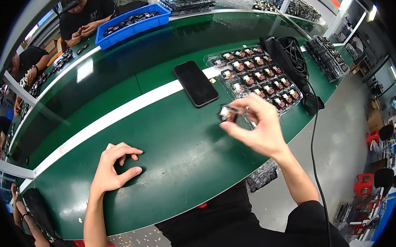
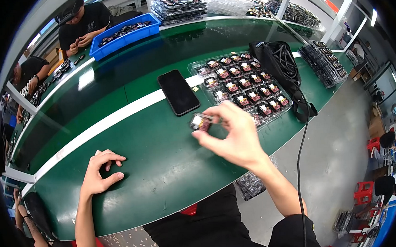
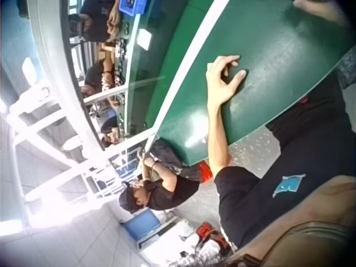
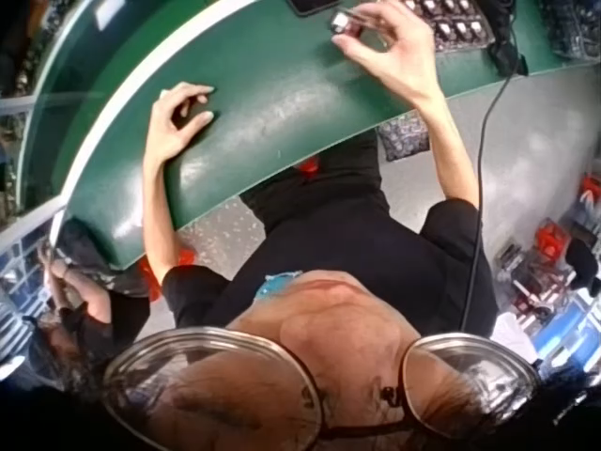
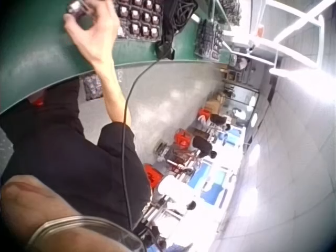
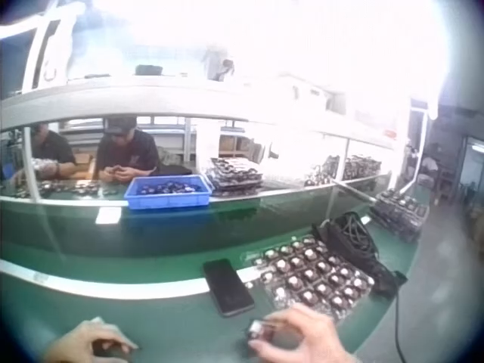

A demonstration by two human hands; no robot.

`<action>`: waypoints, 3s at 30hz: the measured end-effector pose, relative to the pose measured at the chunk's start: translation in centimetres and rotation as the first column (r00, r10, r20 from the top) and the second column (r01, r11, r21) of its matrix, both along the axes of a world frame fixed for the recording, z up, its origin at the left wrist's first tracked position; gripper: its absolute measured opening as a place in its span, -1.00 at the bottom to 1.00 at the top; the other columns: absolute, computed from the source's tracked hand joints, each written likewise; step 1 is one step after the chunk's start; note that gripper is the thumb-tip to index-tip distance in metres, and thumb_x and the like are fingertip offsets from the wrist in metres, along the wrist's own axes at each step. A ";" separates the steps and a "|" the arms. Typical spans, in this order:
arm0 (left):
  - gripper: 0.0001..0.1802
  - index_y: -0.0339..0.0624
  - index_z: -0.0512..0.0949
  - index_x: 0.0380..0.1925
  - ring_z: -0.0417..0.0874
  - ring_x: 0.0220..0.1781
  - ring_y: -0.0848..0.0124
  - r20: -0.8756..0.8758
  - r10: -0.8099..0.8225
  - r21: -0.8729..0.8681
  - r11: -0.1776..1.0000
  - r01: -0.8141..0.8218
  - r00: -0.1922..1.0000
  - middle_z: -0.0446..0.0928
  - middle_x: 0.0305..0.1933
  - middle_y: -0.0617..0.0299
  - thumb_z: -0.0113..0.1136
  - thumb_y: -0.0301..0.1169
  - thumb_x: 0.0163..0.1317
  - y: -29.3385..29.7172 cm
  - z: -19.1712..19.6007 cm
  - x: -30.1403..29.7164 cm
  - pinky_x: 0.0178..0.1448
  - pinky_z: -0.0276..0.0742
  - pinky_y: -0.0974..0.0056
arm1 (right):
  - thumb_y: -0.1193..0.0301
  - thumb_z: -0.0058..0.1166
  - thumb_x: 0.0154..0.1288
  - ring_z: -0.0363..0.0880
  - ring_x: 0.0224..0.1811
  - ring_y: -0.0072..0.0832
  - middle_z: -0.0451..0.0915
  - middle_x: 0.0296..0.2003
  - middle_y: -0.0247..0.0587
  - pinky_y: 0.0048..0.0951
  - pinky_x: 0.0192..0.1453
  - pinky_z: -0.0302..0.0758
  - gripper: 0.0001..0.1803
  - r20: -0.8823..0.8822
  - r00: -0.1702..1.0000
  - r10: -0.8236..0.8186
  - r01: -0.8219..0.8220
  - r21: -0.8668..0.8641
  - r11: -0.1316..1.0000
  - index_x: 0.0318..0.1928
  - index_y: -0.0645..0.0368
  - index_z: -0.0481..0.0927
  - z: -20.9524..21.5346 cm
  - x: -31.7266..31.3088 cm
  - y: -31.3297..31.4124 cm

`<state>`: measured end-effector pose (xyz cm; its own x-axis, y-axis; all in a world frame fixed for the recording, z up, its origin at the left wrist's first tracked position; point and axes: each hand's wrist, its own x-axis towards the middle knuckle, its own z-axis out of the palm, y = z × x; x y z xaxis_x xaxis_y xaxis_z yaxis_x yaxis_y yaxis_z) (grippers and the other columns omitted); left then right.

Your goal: Assemble a small electronic component, likely a smartwatch, using a fine-tipped tool on a workbench.

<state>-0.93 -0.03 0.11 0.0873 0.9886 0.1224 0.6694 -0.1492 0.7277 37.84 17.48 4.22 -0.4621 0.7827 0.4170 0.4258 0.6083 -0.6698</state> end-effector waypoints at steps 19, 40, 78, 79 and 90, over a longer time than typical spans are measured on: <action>-0.55 -0.02 0.86 0.05 0.37 -0.35 0.46 -0.019 0.019 0.009 1.000 -0.018 1.000 0.73 -0.19 0.40 0.68 -0.39 0.10 0.0 -0.3 0.3 0.04 0.28 0.25 | 0.22 0.67 0.26 0.58 -0.38 -0.37 0.56 -0.40 -0.27 -0.27 -0.26 0.48 -0.63 0.195 0.914 -0.355 0.326 0.167 0.930 -0.12 0.24 0.84 -1.6 4.5 1.7; -0.58 0.00 0.87 0.05 0.39 -0.34 0.46 -0.017 0.015 0.015 1.000 -0.014 1.000 0.74 -0.15 0.44 0.70 -0.32 0.14 -0.1 -0.6 0.3 0.08 0.34 0.27 | 0.42 0.58 0.33 0.43 -0.69 -0.50 0.50 -0.71 -0.22 -0.33 -0.46 0.37 -0.81 0.162 0.904 -0.396 0.358 0.221 0.907 -0.10 0.19 0.88 -6.2 2.6 1.9; -0.58 -0.02 0.85 0.01 0.38 -0.34 0.45 -0.021 0.009 0.029 1.000 -0.009 1.000 0.70 -0.19 0.39 0.66 -0.38 0.10 0.1 -0.6 0.3 0.03 0.26 0.22 | 0.65 0.49 0.28 0.42 -0.45 -0.59 0.71 -0.01 -0.27 -0.47 -0.36 0.41 -0.64 0.129 0.973 -0.190 0.181 0.080 0.980 0.09 0.25 0.80 -5.1 7.4 -2.0; -0.59 -0.02 0.84 0.01 0.37 -0.35 0.45 -0.023 0.012 0.022 1.000 -0.012 1.000 0.70 -0.20 0.39 0.66 -0.38 0.10 0.1 -0.5 0.3 0.04 0.24 0.21 | 0.65 0.49 0.28 0.42 -0.45 -0.59 0.71 -0.01 -0.27 -0.47 -0.36 0.41 -0.64 0.127 0.973 -0.193 0.185 0.079 0.980 0.09 0.25 0.80 -5.2 7.5 -2.0; -0.61 0.02 0.85 0.01 0.39 -0.34 0.44 -0.028 0.022 0.031 0.999 -0.021 0.999 0.72 -0.18 0.42 0.68 -0.35 0.13 0.0 -0.6 0.6 0.04 0.34 0.24 | 0.54 0.52 0.30 0.69 -0.45 -0.41 0.79 0.00 -0.20 -0.37 -0.36 0.56 -0.71 0.239 0.954 -0.181 0.137 0.189 0.972 0.03 0.26 0.84 -4.8 8.0 -2.2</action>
